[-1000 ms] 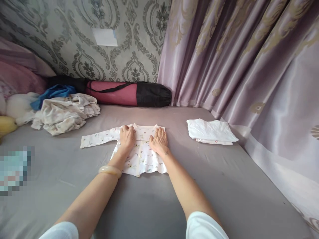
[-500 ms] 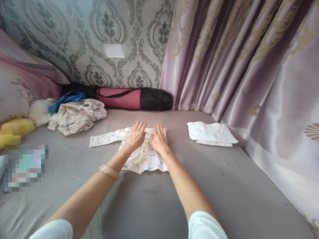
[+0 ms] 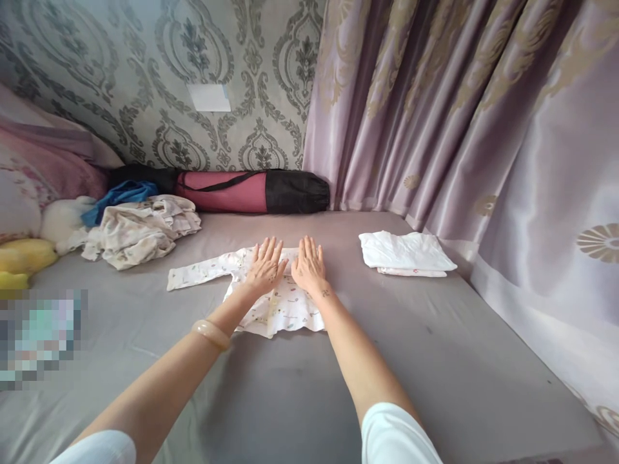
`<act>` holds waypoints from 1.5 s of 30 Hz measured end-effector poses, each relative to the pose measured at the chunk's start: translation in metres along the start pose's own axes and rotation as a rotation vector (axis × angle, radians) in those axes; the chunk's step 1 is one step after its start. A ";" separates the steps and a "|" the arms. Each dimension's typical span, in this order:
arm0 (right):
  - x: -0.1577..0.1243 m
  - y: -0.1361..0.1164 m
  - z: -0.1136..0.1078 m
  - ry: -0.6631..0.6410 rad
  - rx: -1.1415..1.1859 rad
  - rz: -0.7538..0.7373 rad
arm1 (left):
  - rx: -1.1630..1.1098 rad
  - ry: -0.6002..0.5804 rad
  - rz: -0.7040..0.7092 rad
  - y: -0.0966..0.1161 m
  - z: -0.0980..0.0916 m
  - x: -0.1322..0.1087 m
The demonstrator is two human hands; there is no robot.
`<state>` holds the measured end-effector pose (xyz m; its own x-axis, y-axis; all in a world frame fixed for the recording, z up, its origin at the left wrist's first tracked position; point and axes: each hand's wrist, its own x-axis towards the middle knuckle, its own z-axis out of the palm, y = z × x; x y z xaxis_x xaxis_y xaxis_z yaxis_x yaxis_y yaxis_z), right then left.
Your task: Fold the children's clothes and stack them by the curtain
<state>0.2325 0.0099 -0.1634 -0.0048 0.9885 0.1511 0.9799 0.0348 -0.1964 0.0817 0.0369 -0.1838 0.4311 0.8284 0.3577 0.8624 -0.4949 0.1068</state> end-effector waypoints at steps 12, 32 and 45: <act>0.002 0.025 0.019 -0.193 0.001 0.157 | -0.236 -0.331 -0.109 -0.016 0.008 -0.001; 0.012 -0.081 0.027 -0.146 0.049 -0.195 | -0.067 0.036 -1.029 -0.141 -0.072 -0.078; 0.043 -0.107 0.016 -0.080 0.076 -0.226 | -0.113 -0.026 -1.109 -0.170 -0.068 -0.089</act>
<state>0.1242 0.0507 -0.1519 -0.2406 0.9629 0.1224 0.9343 0.2639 -0.2395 -0.1217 0.0295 -0.1708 -0.5561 0.8311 -0.0073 0.7447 0.5021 0.4398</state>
